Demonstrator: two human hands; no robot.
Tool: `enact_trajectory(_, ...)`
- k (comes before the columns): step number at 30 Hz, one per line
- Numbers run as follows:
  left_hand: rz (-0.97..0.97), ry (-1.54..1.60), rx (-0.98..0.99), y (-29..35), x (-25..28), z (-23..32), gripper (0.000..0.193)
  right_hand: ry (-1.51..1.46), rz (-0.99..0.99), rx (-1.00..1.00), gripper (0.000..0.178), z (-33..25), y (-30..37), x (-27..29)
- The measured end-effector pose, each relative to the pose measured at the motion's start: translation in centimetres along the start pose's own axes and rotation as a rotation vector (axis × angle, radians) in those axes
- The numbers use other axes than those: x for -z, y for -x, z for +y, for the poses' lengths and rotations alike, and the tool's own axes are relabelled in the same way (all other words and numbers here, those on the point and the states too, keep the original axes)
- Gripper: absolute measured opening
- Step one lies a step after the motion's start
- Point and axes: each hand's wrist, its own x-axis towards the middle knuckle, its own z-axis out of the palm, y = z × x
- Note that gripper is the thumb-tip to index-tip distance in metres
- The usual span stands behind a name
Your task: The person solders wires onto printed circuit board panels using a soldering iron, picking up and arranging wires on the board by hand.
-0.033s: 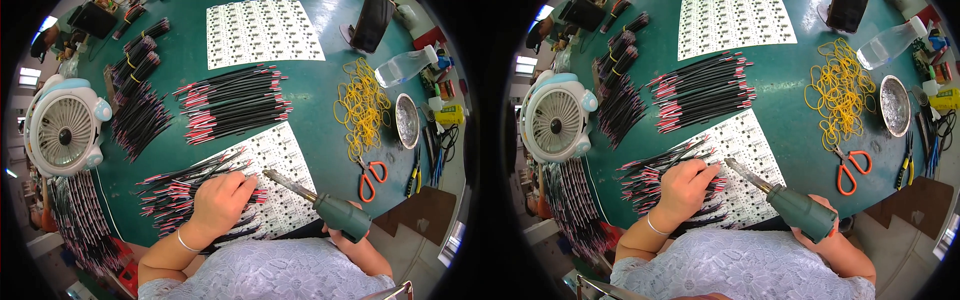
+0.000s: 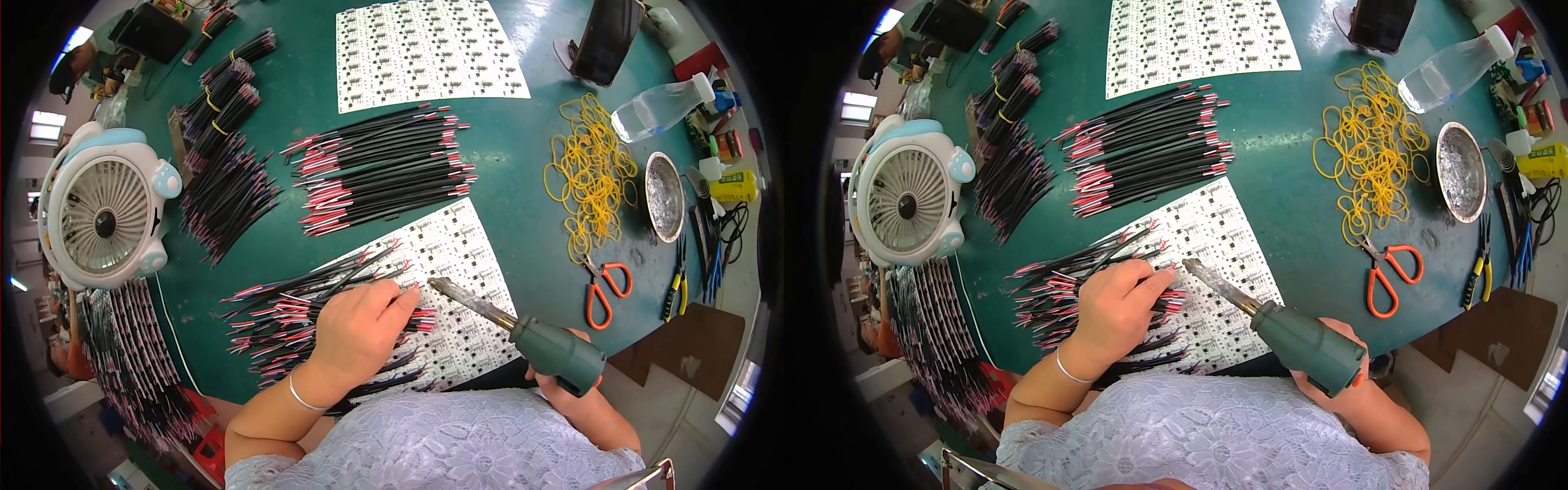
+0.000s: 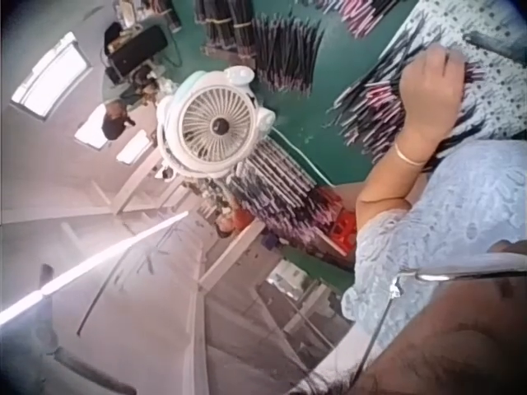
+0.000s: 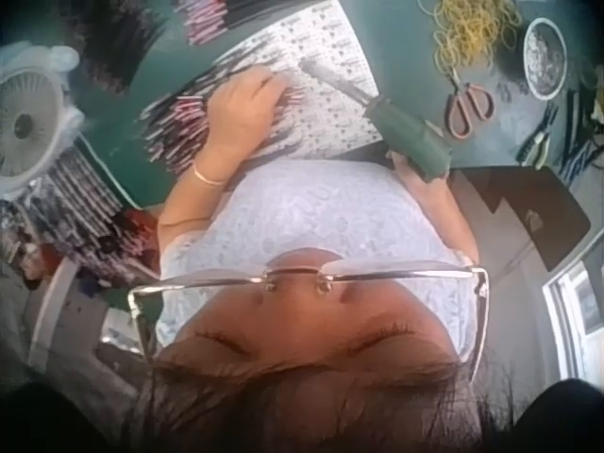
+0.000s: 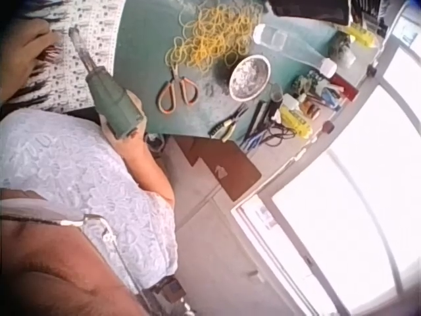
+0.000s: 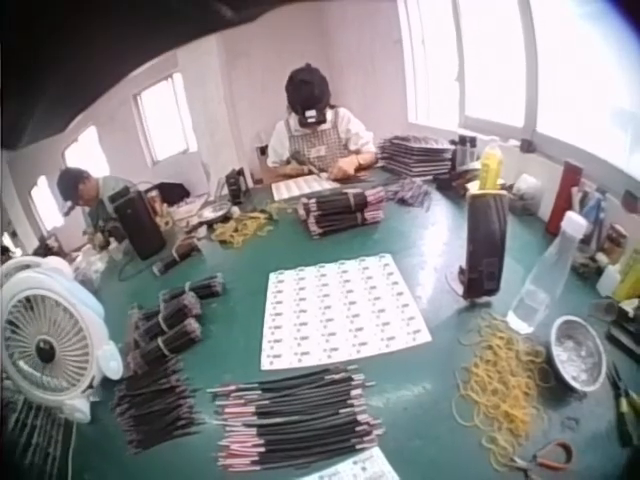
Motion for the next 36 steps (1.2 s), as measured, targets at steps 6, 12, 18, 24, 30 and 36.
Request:
enact_trajectory(6, 0.032, 0.004, 0.001, 0.0, -0.2, -0.1, 0.027, 0.038, -0.077, 0.160, 0.023, -0.2, -0.7, 0.1)
enact_trajectory(12, 0.021, -0.003, 0.005, 0.0, -0.3, 0.0, 0.023, 0.070, -0.090, 0.181, 0.027, -0.4, -0.7, 0.2)
enact_trajectory(18, 0.009, -0.005, 0.007, -0.2, -0.1, 0.1, 0.023, -0.042, -0.021, 0.020, 0.020, -0.4, -0.4, 0.0)
enact_trajectory(24, -0.005, -0.012, 0.016, -0.2, -0.1, 0.1, 0.030, -0.287, 0.077, 0.076, 0.013, -0.6, -0.5, -0.2)
enact_trajectory(30, -0.006, 0.084, 0.071, -0.6, 0.3, -0.1, 0.033, -0.345, 0.004, -0.076, 0.018, -0.5, 0.3, 0.0)
enact_trajectory(36, -0.015, 0.081, 0.049, -0.5, 0.0, -0.2, 0.032, -0.001, -0.065, 0.119, 0.025, 0.2, 0.4, 0.2)
